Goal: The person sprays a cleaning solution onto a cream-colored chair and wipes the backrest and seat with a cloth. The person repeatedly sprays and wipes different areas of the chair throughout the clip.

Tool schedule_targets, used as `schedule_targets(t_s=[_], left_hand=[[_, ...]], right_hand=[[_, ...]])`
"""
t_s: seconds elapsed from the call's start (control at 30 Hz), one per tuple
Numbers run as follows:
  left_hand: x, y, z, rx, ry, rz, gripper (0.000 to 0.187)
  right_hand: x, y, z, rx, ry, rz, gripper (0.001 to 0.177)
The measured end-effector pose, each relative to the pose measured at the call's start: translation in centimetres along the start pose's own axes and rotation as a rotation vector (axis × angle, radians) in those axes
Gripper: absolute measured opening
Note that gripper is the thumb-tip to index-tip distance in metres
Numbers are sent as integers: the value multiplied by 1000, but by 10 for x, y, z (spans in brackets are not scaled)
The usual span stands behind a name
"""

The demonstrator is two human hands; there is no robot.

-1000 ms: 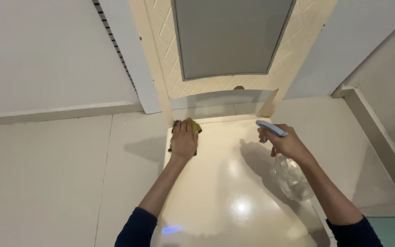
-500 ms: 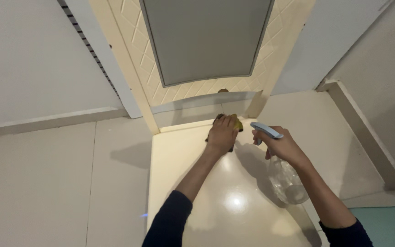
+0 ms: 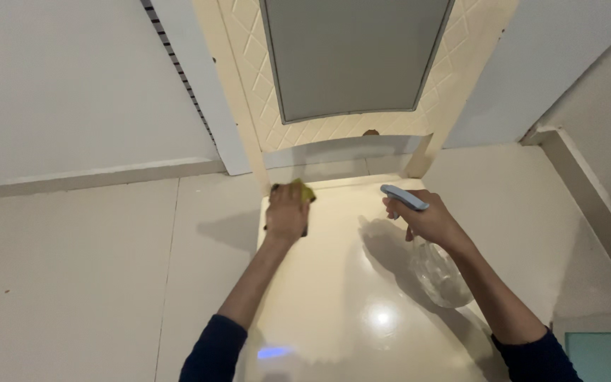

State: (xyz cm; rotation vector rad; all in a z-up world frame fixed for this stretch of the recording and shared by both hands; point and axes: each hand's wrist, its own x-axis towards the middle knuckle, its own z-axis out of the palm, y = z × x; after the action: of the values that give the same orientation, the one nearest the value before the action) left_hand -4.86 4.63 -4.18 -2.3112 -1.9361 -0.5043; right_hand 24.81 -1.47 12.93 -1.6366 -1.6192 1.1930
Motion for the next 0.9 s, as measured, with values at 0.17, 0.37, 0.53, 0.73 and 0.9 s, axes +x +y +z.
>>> schedule_targets(t_s=[0.17,0.37,0.53,0.73,0.9], left_hand=[[5,5,13,39,55,-91,60],[26,61,14,167,-222,70,45],[43,121,28,-17,-111,184,48],[26,118,34,-282,50,188,65],[2,98,10,-370,-30,256,66]], right_hand=[[-4,0,1,14,14,-1,41],[-4,-5,0,-50,25,66,41],[-3,-8,-6,2,30,73,43],[-4,-12,-6,-52,68,140,43],[-7,-5,1,90,70,165,52]])
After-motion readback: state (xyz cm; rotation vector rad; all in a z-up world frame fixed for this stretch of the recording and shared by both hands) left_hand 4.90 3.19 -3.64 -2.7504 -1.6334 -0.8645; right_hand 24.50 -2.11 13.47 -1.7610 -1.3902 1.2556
